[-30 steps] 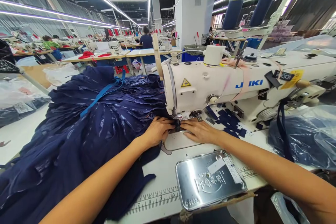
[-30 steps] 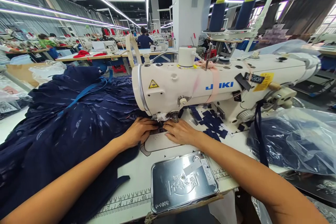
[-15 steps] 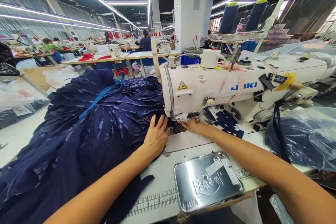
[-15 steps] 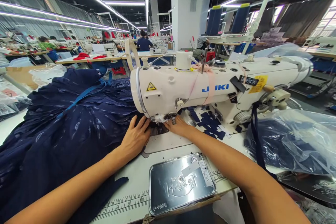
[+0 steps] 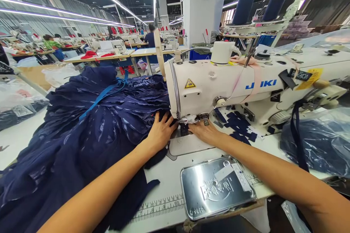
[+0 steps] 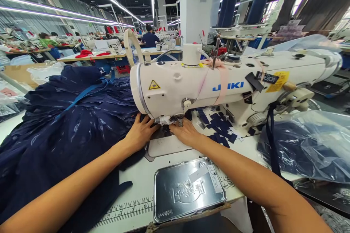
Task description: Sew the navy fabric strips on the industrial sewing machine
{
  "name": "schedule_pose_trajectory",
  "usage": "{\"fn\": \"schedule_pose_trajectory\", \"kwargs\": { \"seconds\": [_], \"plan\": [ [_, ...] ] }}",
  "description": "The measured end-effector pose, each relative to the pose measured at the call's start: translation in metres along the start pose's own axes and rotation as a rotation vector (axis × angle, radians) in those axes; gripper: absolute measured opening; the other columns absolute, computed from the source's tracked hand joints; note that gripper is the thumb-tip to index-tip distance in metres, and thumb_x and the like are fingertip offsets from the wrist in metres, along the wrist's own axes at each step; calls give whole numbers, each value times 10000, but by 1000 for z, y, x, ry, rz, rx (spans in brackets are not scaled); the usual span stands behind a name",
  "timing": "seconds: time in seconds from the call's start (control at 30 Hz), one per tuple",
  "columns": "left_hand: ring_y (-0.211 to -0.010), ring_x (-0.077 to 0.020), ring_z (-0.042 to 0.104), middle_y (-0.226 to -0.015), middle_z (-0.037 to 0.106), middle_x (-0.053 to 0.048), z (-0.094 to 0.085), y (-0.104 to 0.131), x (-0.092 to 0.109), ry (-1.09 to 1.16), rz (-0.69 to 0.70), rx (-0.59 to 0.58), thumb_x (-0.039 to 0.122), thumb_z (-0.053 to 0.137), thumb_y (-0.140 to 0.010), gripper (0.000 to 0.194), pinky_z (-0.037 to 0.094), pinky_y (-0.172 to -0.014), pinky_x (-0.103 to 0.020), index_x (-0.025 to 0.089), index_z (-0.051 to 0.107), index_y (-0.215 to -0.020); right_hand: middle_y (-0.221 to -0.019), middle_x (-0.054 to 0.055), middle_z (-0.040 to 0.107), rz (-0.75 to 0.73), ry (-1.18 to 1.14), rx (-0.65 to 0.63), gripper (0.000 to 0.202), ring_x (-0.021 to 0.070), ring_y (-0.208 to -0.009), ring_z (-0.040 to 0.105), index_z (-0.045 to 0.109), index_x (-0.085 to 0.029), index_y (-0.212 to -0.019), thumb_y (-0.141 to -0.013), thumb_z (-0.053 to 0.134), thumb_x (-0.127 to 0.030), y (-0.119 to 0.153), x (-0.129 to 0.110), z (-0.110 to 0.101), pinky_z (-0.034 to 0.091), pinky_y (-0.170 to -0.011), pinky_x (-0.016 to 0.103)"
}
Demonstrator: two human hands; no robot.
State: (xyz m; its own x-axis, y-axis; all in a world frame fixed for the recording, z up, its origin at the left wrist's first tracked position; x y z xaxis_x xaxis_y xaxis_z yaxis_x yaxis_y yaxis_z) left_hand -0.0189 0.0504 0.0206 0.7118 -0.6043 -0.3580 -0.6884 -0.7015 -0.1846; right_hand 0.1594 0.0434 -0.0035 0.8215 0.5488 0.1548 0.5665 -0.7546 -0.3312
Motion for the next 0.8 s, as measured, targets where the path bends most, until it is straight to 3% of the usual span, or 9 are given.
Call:
{"fn": "schedule_pose_trajectory", "kwargs": {
  "seconds": [0.57,0.8],
  "plan": [
    [-1117,-318,449,-1044,616,-104,6,-16,-3,78,-11,-15,89,440,-768,353,230,-964,-622,219,608,-1050,-718,106,645,49,89,-14,294,197,-690,569,653,-141,-841,-848,363,-94,-4,-5,12,338,-613,287],
    [-1144,-321,440,-1123,586,-130,2,-14,3,58,-26,-13,100,440,-769,339,258,-972,-599,174,605,-1055,-751,113,649,48,96,-23,311,206,-731,576,652,-138,-886,-859,345,-98,-5,-5,11,355,-642,292]
  ]
}}
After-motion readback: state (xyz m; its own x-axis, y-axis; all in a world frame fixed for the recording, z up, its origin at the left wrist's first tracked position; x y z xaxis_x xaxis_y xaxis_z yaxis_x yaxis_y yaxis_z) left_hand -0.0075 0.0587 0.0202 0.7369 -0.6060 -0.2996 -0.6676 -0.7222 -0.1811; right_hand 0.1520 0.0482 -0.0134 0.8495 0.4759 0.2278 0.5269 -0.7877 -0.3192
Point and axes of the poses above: each hand's wrist, its own y-axis away from the middle knuckle, its own z-axis out of the palm, x = y × z, the point moved 1 cm from there along -y, towards the middle knuckle
